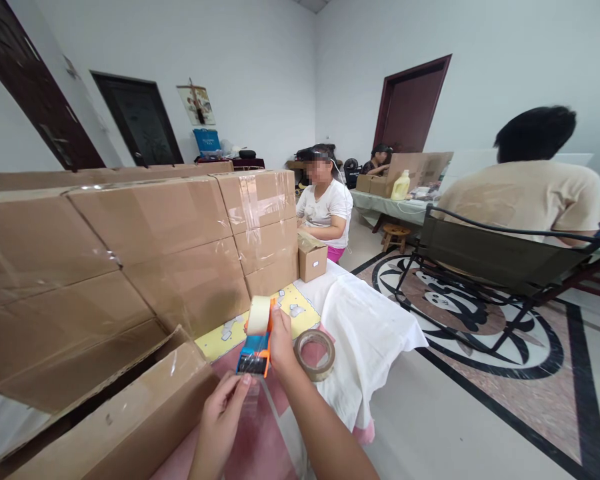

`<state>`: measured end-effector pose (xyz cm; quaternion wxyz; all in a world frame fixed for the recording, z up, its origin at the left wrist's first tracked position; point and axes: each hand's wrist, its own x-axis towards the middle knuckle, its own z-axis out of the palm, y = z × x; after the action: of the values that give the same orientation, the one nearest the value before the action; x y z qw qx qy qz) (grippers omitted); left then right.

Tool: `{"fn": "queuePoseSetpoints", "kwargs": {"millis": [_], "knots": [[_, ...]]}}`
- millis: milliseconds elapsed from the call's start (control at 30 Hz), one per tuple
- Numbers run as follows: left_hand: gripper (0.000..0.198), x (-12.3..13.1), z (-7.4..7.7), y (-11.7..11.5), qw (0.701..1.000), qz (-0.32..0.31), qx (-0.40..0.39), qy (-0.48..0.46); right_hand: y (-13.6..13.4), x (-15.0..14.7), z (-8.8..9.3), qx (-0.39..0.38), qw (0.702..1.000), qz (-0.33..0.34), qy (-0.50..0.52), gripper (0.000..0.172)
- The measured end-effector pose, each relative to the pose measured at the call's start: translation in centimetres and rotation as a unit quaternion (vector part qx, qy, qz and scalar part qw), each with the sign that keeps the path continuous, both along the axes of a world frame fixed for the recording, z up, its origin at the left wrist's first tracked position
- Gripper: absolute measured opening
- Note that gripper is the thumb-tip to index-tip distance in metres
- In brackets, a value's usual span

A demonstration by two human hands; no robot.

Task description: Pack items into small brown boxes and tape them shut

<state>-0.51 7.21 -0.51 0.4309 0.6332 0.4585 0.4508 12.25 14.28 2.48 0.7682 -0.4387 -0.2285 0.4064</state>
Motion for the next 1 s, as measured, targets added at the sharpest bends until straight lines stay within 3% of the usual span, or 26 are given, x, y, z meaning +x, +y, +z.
{"fn": "queuePoseSetpoints", "kwargs": {"millis": [133,367,533,700,1000], "knots": [[0.044,-0.1,-0.1,0.1,0.999,0.007,-0.031,-0.015,-0.3,0.0,0.1,-0.005,0.998,0.002,-0.055,0.045],[0.047,-0.6,0.1,0.2,0.997,-0.005,-0.073,-0.019,-0.7,0.3,-0.6,-0.019,0.992,-0.068,-0.100,0.044],[0.049,-0.7,-0.3,0.4,0.998,-0.012,-0.064,-0.018,-0.3,-0.1,-0.5,-0.002,1.000,-0.004,-0.020,0.046],[0.046,-0.8,-1.2,0.6,0.999,-0.017,-0.046,-0.017,-0.6,-0.3,0.6,0.000,0.998,0.021,0.054,0.037],[0.039,-0.7,-1.2,0.5,0.999,-0.034,-0.020,-0.029,-0.4,-0.2,0.8,-0.013,0.994,0.072,0.085,0.036]]}}
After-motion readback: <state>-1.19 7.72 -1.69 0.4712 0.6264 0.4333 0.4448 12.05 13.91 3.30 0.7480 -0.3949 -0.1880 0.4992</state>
